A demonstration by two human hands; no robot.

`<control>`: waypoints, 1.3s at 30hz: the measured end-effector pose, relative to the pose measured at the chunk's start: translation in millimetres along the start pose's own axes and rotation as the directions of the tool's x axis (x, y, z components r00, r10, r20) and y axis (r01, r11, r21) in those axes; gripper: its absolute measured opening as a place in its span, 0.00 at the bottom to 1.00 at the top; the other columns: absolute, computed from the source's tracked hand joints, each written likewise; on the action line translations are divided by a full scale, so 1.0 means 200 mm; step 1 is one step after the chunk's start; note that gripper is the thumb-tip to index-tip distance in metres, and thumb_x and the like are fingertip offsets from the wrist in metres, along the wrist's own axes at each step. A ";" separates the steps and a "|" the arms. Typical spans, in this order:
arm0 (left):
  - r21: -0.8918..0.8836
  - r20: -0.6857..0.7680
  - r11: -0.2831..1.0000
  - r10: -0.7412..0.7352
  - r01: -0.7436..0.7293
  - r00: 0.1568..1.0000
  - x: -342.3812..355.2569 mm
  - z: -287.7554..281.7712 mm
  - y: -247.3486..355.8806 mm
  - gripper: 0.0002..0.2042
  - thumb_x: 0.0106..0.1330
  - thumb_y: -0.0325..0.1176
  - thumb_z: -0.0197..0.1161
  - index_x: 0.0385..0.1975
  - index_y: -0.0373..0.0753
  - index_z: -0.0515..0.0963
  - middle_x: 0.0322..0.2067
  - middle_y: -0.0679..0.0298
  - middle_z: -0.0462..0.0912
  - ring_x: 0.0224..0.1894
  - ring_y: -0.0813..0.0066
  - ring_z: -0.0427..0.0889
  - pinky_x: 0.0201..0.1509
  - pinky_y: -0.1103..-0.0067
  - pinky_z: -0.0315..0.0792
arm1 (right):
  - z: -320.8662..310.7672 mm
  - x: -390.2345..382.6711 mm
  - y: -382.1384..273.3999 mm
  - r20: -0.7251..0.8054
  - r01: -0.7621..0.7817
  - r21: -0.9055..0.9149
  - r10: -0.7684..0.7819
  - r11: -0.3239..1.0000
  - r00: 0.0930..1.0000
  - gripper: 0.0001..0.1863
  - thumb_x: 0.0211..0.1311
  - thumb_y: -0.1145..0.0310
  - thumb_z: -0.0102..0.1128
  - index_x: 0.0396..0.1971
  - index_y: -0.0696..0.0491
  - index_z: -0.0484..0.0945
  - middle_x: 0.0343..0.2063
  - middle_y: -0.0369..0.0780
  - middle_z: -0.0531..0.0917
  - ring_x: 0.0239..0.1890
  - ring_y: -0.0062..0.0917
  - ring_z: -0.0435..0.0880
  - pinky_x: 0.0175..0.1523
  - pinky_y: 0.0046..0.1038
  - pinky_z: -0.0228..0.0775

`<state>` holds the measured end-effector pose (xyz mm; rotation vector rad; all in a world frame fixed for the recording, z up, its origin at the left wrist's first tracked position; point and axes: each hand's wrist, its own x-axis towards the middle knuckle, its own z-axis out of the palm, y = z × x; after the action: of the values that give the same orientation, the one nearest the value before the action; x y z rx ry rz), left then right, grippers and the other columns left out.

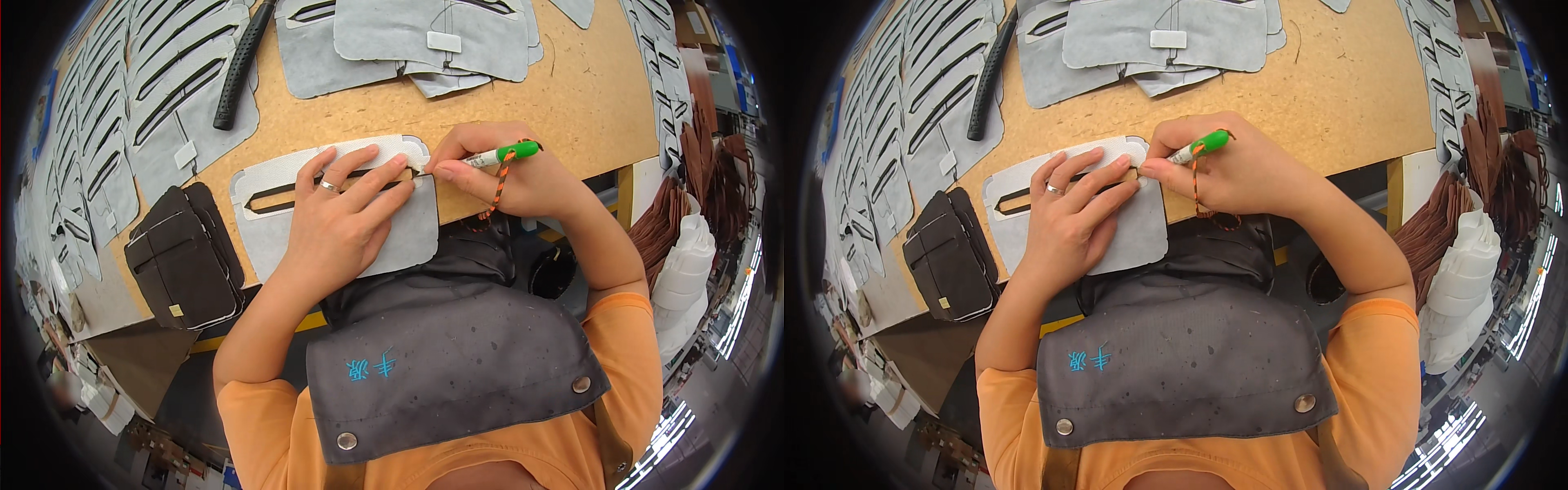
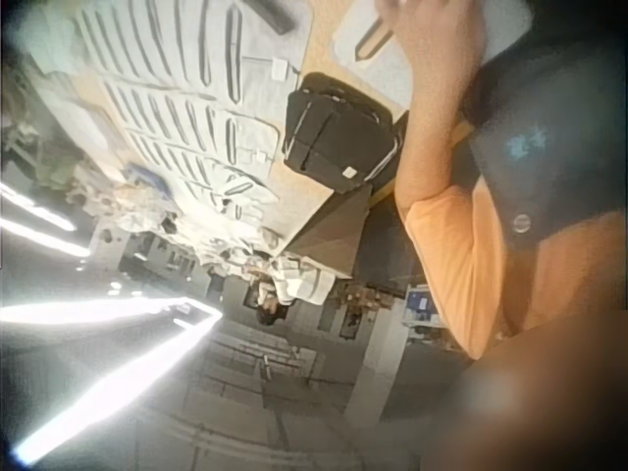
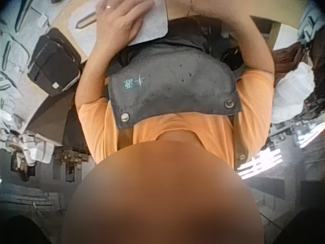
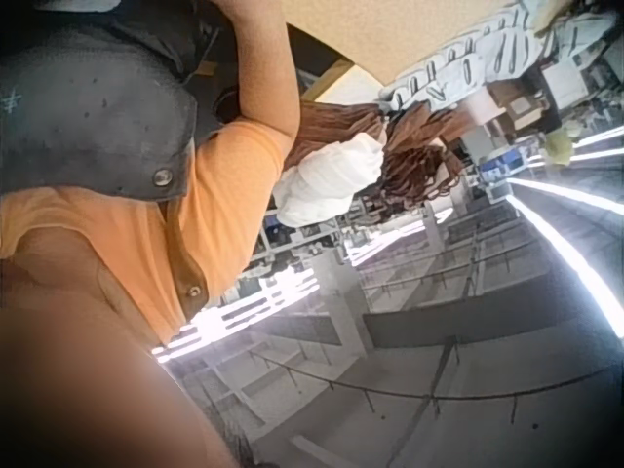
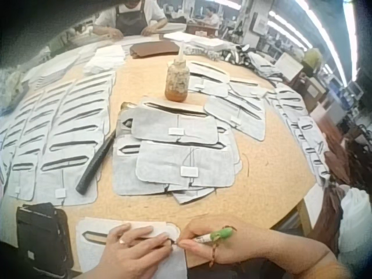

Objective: Trim excess material from leather bag components using an awl-like tool.

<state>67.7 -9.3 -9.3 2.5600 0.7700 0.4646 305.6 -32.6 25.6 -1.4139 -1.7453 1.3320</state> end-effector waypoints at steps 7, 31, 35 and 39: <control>-0.012 -0.014 1.000 -0.029 0.028 0.999 0.00 0.00 0.00 0.16 0.51 0.27 0.65 0.41 0.48 0.80 0.51 0.75 0.79 0.57 0.71 0.72 0.65 0.65 0.55 | 0.10 -0.12 0.12 -0.011 0.372 -0.323 -0.396 0.870 0.918 0.06 0.54 0.73 0.66 0.31 0.54 0.78 0.34 0.38 0.84 0.27 0.27 0.81 0.35 0.26 0.72; 0.051 -0.104 0.973 -0.217 0.223 0.971 0.01 -0.15 -0.11 0.17 0.58 0.29 0.63 0.48 0.37 0.74 0.46 0.60 0.77 0.53 0.63 0.72 0.62 0.68 0.55 | 0.17 -0.21 0.16 -0.269 0.248 -0.225 -0.305 0.942 0.914 0.05 0.58 0.75 0.63 0.33 0.57 0.78 0.35 0.40 0.84 0.35 0.28 0.84 0.37 0.25 0.73; 0.143 0.163 0.956 -0.276 0.254 0.947 0.02 -0.24 -0.14 0.08 0.60 0.31 0.64 0.37 0.37 0.76 0.31 0.67 0.77 0.36 0.73 0.72 0.48 0.76 0.60 | 0.17 -0.21 0.12 -0.356 0.164 0.171 -0.094 0.972 0.930 0.09 0.61 0.76 0.60 0.41 0.60 0.77 0.37 0.41 0.83 0.34 0.21 0.82 0.39 0.22 0.74; -0.660 0.023 0.543 -0.676 0.519 0.737 -0.04 -0.24 -0.07 0.07 0.67 0.34 0.61 0.38 0.37 0.76 0.27 0.71 0.72 0.31 0.86 0.67 0.36 0.84 0.62 | 0.08 -0.21 0.08 -0.467 0.304 0.277 -0.148 0.912 0.872 0.13 0.66 0.75 0.54 0.49 0.61 0.74 0.41 0.44 0.83 0.35 0.19 0.80 0.44 0.21 0.74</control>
<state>33.7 11.4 23.1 1.4815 1.2659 0.6567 311.4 -77.6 12.9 -1.1523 -1.2627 1.0263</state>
